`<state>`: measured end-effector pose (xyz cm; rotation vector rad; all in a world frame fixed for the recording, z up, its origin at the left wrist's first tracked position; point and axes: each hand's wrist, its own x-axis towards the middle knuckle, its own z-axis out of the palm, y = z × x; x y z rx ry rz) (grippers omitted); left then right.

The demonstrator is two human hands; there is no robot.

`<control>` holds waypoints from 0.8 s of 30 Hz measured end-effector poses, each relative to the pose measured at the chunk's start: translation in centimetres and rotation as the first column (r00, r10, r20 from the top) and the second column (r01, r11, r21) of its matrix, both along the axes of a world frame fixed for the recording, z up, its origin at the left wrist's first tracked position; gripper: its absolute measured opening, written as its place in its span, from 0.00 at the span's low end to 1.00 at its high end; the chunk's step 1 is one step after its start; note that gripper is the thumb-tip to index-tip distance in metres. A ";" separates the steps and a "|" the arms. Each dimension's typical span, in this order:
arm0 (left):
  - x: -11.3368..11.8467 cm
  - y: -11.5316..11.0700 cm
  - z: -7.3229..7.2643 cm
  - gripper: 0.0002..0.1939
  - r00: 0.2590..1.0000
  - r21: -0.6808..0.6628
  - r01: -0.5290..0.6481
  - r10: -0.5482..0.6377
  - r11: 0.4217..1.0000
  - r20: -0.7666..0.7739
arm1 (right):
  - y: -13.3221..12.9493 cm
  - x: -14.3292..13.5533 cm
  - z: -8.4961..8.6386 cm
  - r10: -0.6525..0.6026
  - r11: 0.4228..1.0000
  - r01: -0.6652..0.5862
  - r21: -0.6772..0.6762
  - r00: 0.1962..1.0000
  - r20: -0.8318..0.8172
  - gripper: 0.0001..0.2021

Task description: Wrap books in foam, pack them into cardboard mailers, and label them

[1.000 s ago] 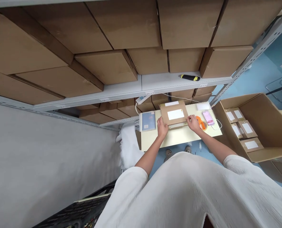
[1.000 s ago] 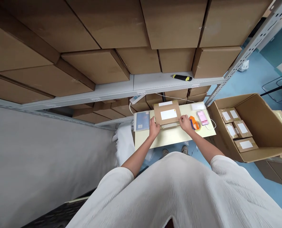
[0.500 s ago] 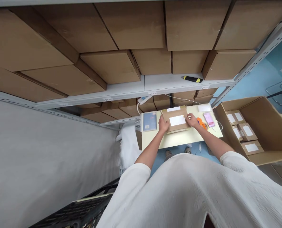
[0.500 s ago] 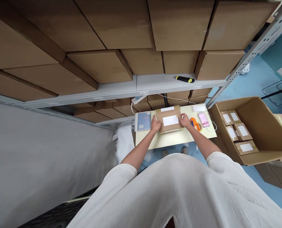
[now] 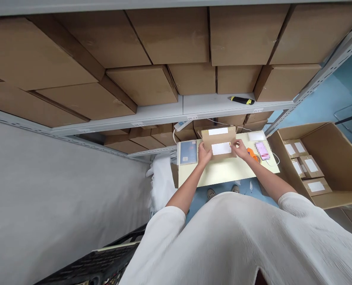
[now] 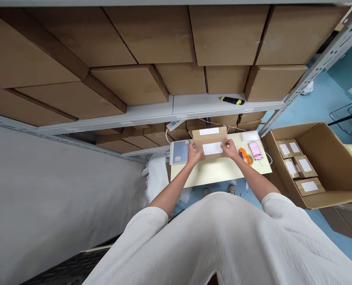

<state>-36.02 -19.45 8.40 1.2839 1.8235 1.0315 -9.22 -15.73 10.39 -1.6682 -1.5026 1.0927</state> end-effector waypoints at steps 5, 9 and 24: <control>0.5 -2.6 -0.1 0.26 0.982 -0.076 -0.096 0.107 0.992 0.158 | -1.9 0.8 -1.0 -0.010 1.000 0.010 -0.008 1.000 0.011 0.18; 0.2 -4.4 -0.3 0.21 0.966 -0.146 -0.130 0.158 0.981 0.205 | -3.0 2.0 -2.2 -0.034 0.999 0.033 -0.037 0.999 -0.018 0.14; -1.5 -1.4 6.6 0.11 0.962 0.135 0.207 -0.177 0.969 -0.208 | -0.5 1.1 4.1 0.031 0.930 -0.112 0.350 0.973 0.228 0.13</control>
